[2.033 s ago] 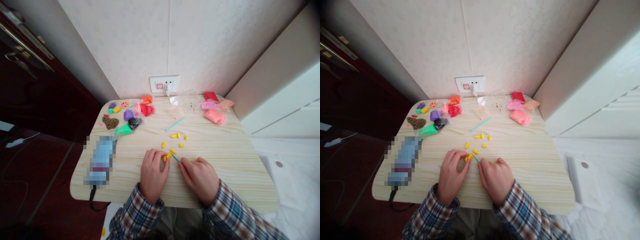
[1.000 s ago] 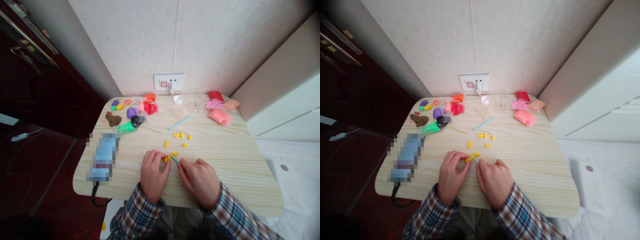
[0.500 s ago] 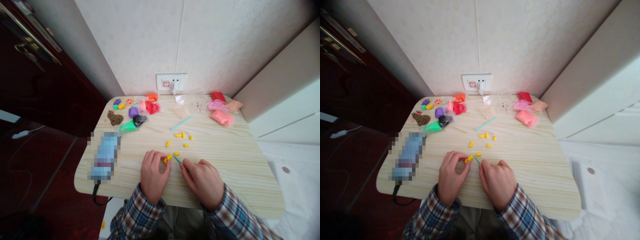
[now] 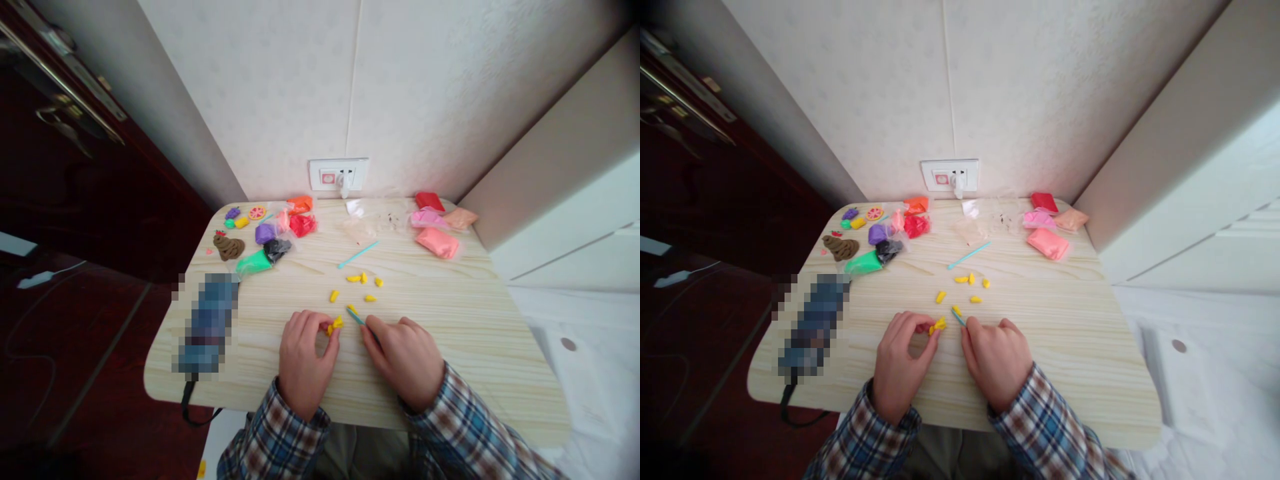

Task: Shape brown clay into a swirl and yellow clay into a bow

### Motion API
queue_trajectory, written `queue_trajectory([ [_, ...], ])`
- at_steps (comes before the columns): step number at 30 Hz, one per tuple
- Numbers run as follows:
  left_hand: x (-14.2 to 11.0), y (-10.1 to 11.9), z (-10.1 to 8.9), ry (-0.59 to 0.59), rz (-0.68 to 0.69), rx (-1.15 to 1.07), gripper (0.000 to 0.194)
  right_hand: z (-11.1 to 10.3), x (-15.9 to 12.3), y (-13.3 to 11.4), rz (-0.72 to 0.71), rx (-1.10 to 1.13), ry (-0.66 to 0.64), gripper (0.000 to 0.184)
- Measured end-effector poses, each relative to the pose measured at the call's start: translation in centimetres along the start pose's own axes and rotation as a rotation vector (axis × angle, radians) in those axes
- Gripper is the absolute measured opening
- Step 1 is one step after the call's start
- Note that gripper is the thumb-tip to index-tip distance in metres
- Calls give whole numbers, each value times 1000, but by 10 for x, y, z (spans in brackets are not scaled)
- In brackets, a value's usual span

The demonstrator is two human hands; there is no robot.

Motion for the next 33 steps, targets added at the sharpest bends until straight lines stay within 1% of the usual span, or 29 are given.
queue_trajectory([
  [4, -1, 2, 5, -43, 2, -1, 5, -10, 1, 2, 6, 56, 92, 36],
  [6, -2, 3, 3, -32, 13, -5, 6, -17, -1, 5, 9, 100, 153, 41],
  [7, -3, 3, -1, -6, 32, 3, 9, -20, -2, 6, 12, 119, 181, 43],
  [9, -4, 1, -17, 91, 78, 74, 15, -24, -4, 10, 18, 148, 221, 46],
  [10, -5, -2, -29, 165, 96, 152, 19, -24, -5, 11, 21, 157, 233, 46],
  [11, -5, -7, -42, 230, 80, 249, 23, -24, -6, 12, 23, 165, 238, 47],
  [12, -5, -14, -54, 285, 39, 354, 29, -23, -6, 13, 24, 171, 239, 47],
  [13, -6, -24, -68, 352, -63, 450, 34, -22, -6, 13, 22, 174, 238, 47],
  [14, -6, -33, -79, 385, -167, 533, 39, -20, -6, 12, 19, 176, 237, 48],
  [15, -6, -41, -86, 359, -228, 587, 39, -19, -6, 11, 18, 176, 237, 48],
  [16, -4, -47, -90, 312, -257, 621, 37, -18, -6, 10, 19, 177, 236, 49],
  [18, -4, -52, -93, 261, -277, 660, 37, -17, -6, 8, 23, 186, 232, 49],
  [21, -8, -49, -97, 297, -272, 655, 41, -18, -7, 7, 26, 207, 232, 48],
  [23, -12, -47, -95, 298, -261, 623, 40, -20, -8, 7, 18, 212, 238, 48],
  [25, -15, -47, -91, 264, -259, 615, 38, -21, -9, 7, 6, 206, 241, 48],
  [29, -19, -55, -89, 225, -297, 682, 37, -20, -12, 8, -3, 195, 234, 48],
  [31, -19, -57, -91, 247, -271, 663, 38, -17, -13, 8, -5, 196, 224, 48],
  [33, -18, -53, -93, 276, -197, 605, 41, -15, -13, 9, -4, 193, 211, 48],
])
Point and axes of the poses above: each hand's wrist, its own x-axis towards the middle knuckle, its own z-axis out of the palm, y = z × x, the point moved 6 cm from there along x, towards the middle knuckle, and after that the axes turned 4 degrees about -x, right-handed, at the moved point
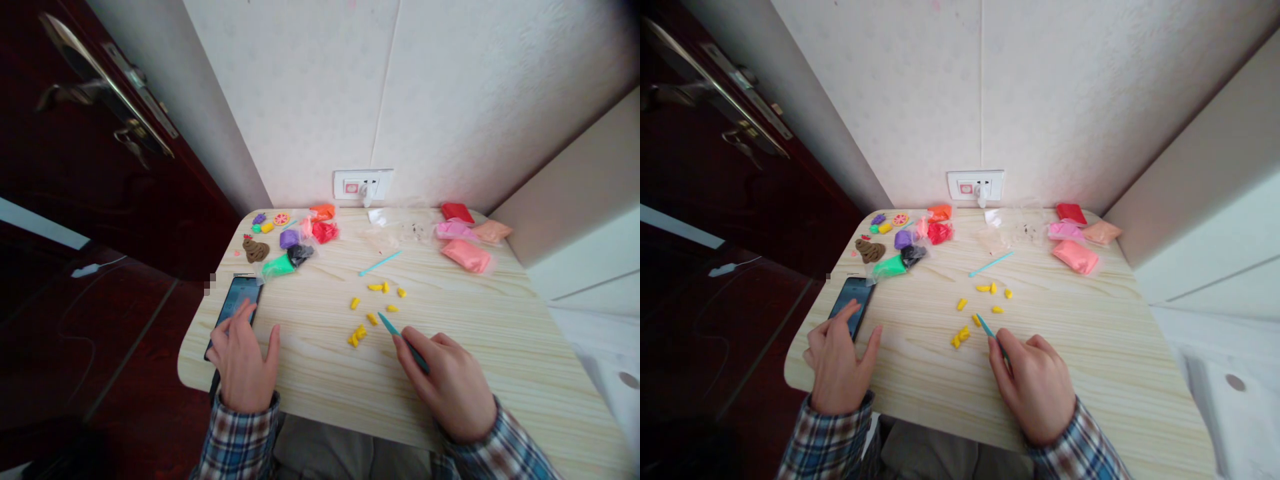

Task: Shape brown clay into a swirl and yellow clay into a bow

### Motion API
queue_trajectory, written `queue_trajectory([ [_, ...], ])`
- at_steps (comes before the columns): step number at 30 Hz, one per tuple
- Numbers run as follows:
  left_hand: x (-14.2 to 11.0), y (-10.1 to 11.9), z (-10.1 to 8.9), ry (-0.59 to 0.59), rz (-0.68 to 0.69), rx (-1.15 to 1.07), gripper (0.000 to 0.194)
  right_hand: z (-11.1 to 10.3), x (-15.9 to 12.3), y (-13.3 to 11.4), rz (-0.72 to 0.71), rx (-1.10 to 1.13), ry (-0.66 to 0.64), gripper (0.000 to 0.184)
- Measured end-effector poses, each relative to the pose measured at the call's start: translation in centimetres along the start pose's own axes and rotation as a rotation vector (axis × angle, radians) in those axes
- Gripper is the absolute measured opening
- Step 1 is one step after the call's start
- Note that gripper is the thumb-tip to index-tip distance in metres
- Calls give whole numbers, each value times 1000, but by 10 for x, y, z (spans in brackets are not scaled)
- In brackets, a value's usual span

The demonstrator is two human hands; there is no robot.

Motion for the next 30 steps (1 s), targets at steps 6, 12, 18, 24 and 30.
queue_trajectory([
  [6, -11, 39, 0, -89, 244, -235, 30, 9, -5, 3, -4, -28, -83, 51],
  [12, -28, 92, 12, -222, 324, -435, 24, 8, -11, 14, 26, -83, -80, 50],
  [18, -27, 104, 34, -299, 247, -427, 22, 6, -9, 11, 2, -70, -102, 47],
  [24, -27, 99, 40, -267, 239, -397, 12, 9, -2, -10, -87, -33, -128, 44],
  [30, -28, 99, 41, -234, 236, -413, 10, 9, 3, -21, -129, -52, -60, 45],
])
Point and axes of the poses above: each hand's wrist, its own x-axis towards the middle knuckle, its own z-axis out of the palm, y = z × x, the point moved 6 cm from there along x, towards the middle knuckle, and after that the axes turned 4 degrees about -x, right-handed, at the moved point
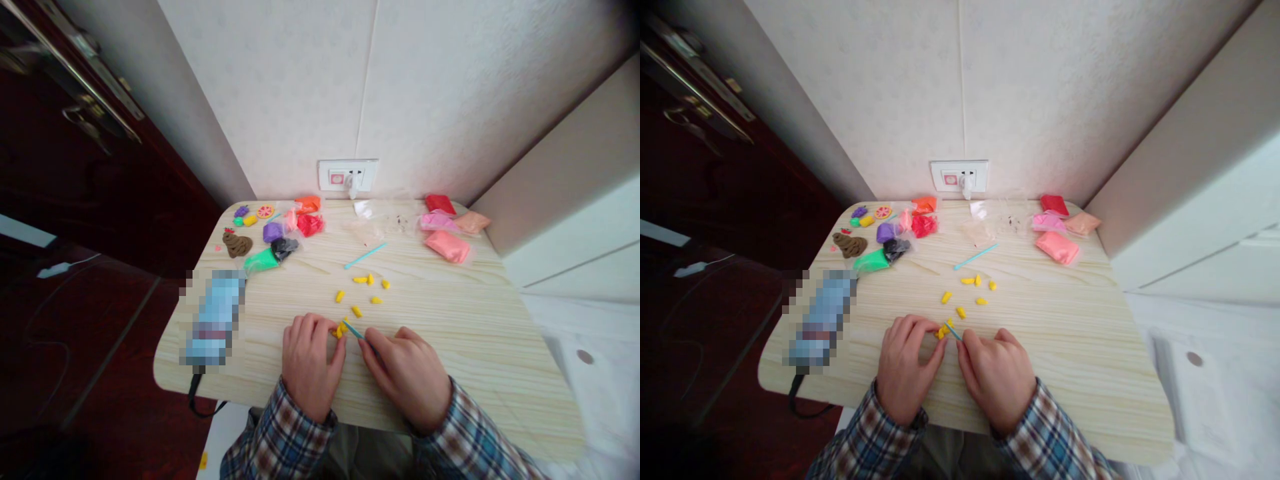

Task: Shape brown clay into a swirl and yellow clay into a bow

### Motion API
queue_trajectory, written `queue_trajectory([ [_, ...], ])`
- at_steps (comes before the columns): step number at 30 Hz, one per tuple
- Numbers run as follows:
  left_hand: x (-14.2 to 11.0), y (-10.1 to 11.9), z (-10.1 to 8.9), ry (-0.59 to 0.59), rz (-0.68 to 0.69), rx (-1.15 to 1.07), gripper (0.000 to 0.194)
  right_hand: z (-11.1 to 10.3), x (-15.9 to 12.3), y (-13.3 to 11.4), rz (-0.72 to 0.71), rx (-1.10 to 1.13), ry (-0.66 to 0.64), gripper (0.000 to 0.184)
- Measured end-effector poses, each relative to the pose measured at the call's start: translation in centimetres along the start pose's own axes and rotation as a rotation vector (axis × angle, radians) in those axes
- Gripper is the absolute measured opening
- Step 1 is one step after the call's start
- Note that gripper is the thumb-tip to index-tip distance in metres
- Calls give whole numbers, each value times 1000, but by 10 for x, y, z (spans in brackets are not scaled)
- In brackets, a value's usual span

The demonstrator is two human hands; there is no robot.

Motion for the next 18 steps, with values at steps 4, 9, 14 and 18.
queue_trajectory([
  [4, 1, -1, 1, -3, -15, -38, 10, 2, 1, -2, 2, -16, -10, 43],
  [9, 3, 0, 3, -18, -26, -75, 9, 5, 1, -4, -9, -58, -65, 35],
  [14, 5, 0, 4, -27, -34, -79, 10, 10, 2, -4, 22, -116, -193, 25],
  [18, 4, 0, 4, -30, -37, -77, 8, 13, 5, -6, 62, -155, -318, 24],
])
Point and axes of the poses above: each hand's wrist, its own x-axis towards the middle knuckle, its own z-axis out of the palm, y = z × x, the point moved 6 cm from there along x, towards the middle knuckle, and after that the axes turned 4 degrees about -x, right-handed, at the moved point
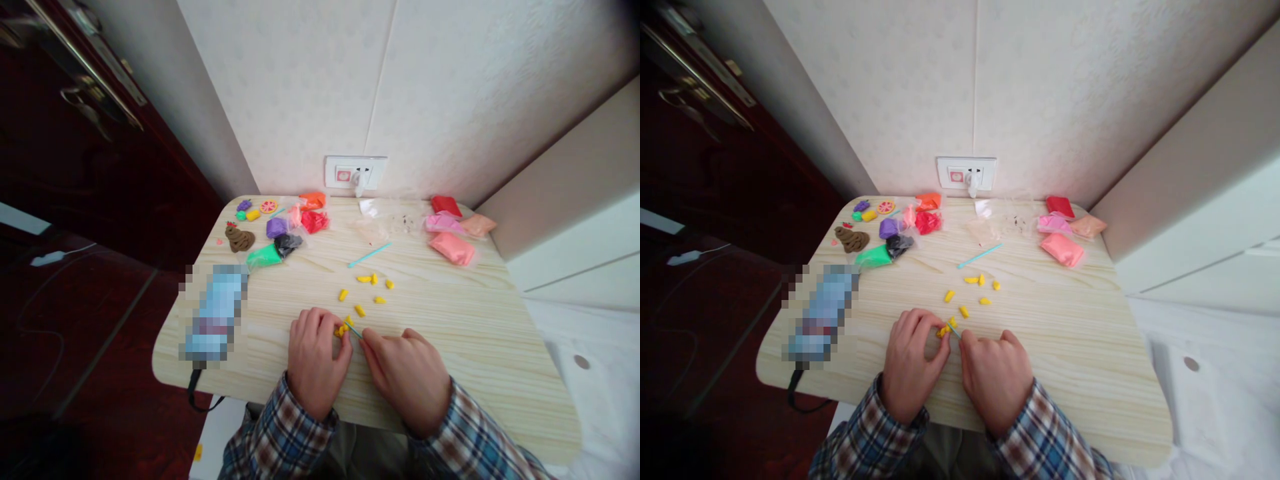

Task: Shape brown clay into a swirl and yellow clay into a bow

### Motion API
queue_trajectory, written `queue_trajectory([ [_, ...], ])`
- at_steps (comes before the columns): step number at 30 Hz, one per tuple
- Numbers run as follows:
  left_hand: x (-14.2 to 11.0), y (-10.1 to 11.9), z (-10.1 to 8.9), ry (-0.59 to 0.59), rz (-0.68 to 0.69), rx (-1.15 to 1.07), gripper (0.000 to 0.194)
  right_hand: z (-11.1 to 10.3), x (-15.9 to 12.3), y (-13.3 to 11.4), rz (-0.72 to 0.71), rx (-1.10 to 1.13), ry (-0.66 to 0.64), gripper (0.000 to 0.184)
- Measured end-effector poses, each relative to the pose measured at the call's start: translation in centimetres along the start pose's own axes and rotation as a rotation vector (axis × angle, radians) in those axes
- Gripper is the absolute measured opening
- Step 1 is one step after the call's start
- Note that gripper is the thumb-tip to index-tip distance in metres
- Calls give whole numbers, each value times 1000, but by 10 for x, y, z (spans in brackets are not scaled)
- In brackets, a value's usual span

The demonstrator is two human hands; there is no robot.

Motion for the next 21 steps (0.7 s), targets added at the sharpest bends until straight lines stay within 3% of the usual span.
queue_trajectory([
  [5, -2, -2, -1, 6, 4, -12, 8, 3, 8, -3, 6, -14, -223, 28],
  [9, -5, -5, -5, 42, 20, -15, 9, 2, 14, -6, -18, 1, -300, 30],
  [21, 7, -28, -19, 62, -75, 38, 5, 2, 37, -25, -37, 75, -220, 34],
])
Point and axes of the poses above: each hand's wrist, its own x-axis towards the middle knuckle, its own z-axis out of the palm, y = z × x, the point moved 6 cm from there along x, towards the middle knuckle, and after that the axes turned 4 degrees about -x, right-handed, at the moved point
